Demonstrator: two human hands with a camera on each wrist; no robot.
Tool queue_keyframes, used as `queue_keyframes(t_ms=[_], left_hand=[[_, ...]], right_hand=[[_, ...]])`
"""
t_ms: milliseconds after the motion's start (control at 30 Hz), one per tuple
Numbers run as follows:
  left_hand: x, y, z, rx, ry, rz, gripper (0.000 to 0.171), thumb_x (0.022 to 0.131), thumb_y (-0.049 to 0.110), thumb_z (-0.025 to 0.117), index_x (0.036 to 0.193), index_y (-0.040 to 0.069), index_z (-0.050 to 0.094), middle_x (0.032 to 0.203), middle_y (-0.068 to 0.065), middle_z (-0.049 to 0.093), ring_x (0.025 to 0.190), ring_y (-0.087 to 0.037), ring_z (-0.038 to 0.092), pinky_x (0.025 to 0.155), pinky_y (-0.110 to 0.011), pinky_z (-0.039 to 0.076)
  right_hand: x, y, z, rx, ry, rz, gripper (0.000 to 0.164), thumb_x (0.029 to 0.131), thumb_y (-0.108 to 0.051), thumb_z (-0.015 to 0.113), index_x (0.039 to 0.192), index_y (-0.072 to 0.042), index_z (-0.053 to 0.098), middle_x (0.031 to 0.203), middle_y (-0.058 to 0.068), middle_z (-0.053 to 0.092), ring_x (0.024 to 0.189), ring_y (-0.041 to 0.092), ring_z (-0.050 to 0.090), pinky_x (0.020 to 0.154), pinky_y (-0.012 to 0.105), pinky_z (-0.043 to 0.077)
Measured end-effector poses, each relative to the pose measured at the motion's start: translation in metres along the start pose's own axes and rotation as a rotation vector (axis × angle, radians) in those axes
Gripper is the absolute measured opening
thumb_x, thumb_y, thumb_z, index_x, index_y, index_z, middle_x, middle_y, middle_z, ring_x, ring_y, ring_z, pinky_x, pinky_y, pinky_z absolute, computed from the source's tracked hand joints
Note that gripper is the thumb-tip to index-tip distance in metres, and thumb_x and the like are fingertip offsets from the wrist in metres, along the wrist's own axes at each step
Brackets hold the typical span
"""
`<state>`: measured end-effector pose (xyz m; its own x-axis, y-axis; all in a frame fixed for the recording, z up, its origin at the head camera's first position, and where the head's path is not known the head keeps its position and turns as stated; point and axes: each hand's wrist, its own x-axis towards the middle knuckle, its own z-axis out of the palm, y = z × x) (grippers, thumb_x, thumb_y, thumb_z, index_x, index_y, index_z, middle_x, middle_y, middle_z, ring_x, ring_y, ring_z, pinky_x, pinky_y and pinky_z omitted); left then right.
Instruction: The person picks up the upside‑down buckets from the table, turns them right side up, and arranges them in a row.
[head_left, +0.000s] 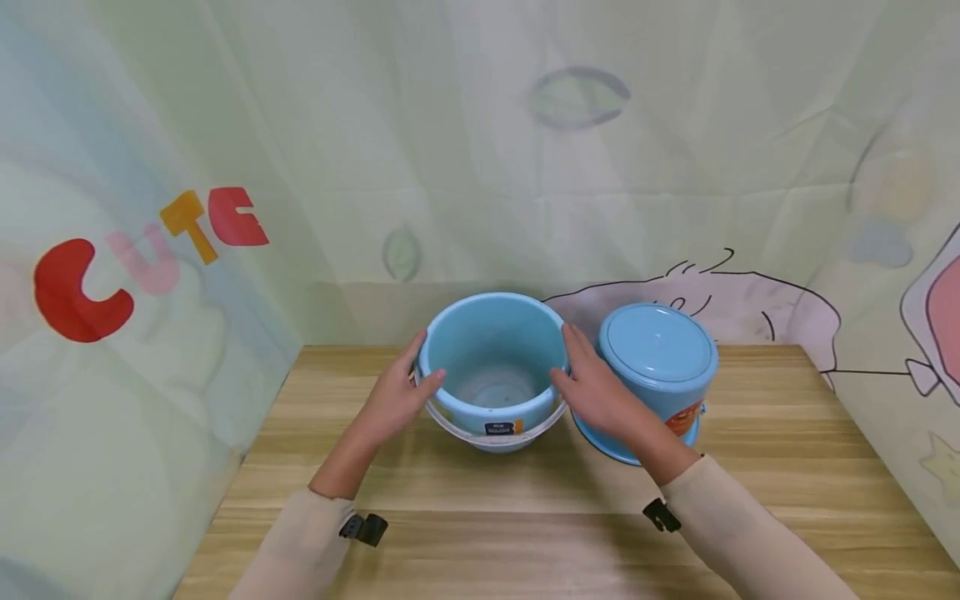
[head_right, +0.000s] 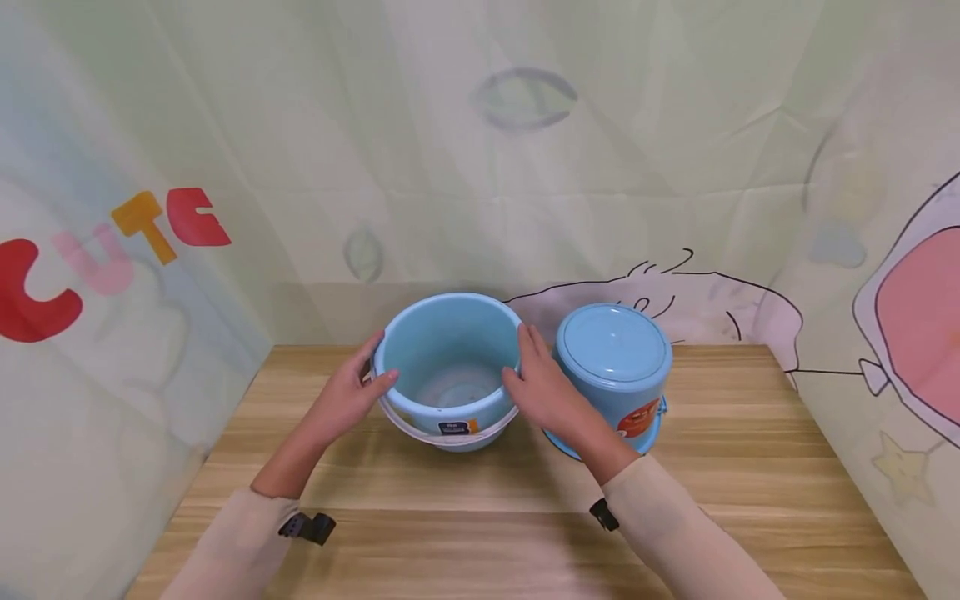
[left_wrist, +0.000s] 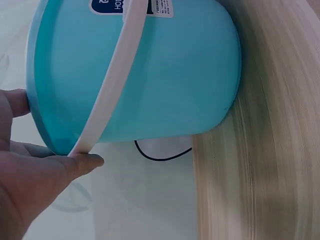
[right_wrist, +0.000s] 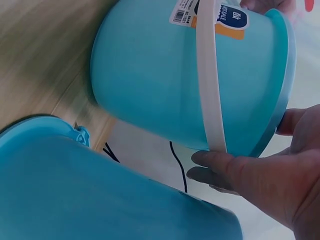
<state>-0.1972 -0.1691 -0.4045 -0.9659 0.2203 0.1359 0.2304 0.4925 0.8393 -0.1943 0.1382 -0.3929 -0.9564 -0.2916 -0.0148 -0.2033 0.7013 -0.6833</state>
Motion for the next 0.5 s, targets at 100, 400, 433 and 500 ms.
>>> queue_keyframes(t_ms=[100,400,433,500], left_hand=[[0.004,-0.002,-0.001,-0.005,0.005,0.002,0.075,0.103,0.016,0.063,0.161,-0.006,0.021,0.167,-0.027,0.025,0.152,-0.045,0.03,0.115,-0.056,0.038],[0.017,-0.003,-0.003,-0.011,-0.014,0.018,0.075,0.104,0.015,0.061,0.161,-0.009,0.018,0.167,-0.029,0.023,0.154,-0.044,0.025,0.121,-0.056,0.03],[0.018,-0.003,-0.003,-0.008,-0.015,0.02,0.075,0.104,0.015,0.06,0.16,-0.009,0.018,0.167,-0.029,0.023,0.154,-0.044,0.025,0.121,-0.057,0.029],[0.02,-0.004,-0.004,-0.008,-0.014,0.02,0.075,0.104,0.015,0.061,0.16,-0.009,0.018,0.167,-0.029,0.023,0.154,-0.044,0.025,0.122,-0.056,0.029]], right_hand=[[0.006,0.002,0.0,0.001,0.008,0.001,0.075,0.107,-0.032,0.039,0.165,-0.002,0.003,0.173,0.019,0.002,0.161,0.037,0.006,0.126,0.059,0.018],[0.019,0.002,-0.002,0.008,0.006,0.013,0.076,0.104,-0.031,0.036,0.165,-0.002,0.001,0.173,0.02,0.001,0.161,0.036,0.005,0.127,0.058,0.016],[0.02,0.002,-0.002,0.007,0.006,0.016,0.076,0.104,-0.032,0.036,0.165,-0.002,0.001,0.173,0.02,0.001,0.161,0.036,0.005,0.126,0.059,0.016],[0.022,0.002,-0.002,0.006,0.007,0.02,0.077,0.103,-0.032,0.036,0.165,-0.002,0.001,0.173,0.02,0.0,0.16,0.037,0.006,0.126,0.059,0.017]])
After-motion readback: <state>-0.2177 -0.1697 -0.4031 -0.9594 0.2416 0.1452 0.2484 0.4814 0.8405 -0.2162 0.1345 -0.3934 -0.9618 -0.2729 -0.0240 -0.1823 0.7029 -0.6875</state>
